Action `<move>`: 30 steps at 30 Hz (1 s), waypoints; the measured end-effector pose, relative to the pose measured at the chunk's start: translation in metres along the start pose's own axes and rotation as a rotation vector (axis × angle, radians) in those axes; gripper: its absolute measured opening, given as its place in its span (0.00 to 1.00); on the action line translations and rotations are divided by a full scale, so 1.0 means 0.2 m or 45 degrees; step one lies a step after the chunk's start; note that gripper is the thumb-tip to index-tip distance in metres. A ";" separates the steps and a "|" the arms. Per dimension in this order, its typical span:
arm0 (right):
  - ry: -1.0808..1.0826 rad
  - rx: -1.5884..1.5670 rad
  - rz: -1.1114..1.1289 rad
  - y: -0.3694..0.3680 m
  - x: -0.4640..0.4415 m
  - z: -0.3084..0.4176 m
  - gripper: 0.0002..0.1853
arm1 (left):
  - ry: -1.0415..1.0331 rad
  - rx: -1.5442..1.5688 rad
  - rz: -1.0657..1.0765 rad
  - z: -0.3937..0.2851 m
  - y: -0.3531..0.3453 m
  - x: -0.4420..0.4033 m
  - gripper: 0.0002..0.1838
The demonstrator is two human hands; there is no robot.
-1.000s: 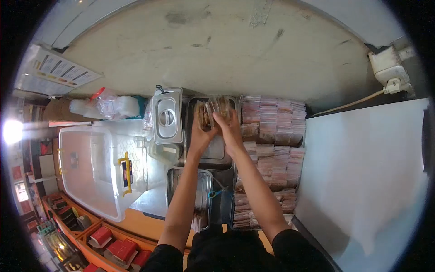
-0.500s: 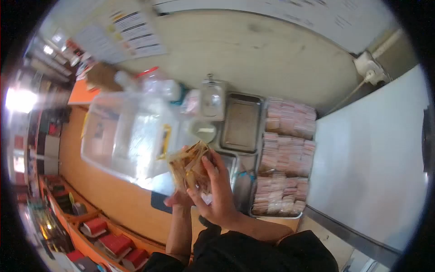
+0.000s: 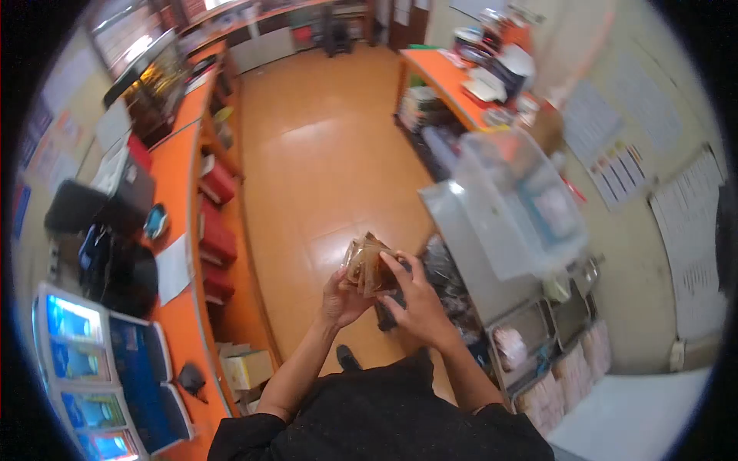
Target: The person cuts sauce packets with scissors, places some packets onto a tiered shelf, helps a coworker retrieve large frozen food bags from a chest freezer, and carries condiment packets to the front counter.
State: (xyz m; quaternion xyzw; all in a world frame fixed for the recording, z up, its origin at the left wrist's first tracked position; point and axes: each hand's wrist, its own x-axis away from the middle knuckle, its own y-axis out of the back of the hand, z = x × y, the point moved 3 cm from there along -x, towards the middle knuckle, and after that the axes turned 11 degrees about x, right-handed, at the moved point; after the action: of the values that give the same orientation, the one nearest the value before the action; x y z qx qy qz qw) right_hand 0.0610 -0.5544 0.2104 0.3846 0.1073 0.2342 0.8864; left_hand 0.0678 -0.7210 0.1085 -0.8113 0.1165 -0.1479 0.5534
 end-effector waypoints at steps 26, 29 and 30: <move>-0.019 -1.044 0.811 -0.94 -3.48 -0.03 0.39 | 0.017 -0.153 -0.330 -2.65 0.87 -1.33 0.50; -0.092 -1.287 0.983 -1.03 -3.95 -0.07 0.37 | -0.011 -0.337 -0.362 -3.04 0.94 -1.59 0.55; -0.074 -1.268 0.988 -1.06 -4.12 -0.09 0.37 | -0.019 -0.426 -0.378 -3.19 0.98 -1.69 0.57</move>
State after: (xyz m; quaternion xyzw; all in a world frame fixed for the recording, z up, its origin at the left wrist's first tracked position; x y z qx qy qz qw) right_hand -0.5903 -1.0798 0.0512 -0.0569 -0.1859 0.5499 0.8123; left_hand -0.4871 -1.2232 0.1075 -0.9012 0.0147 -0.2003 0.3841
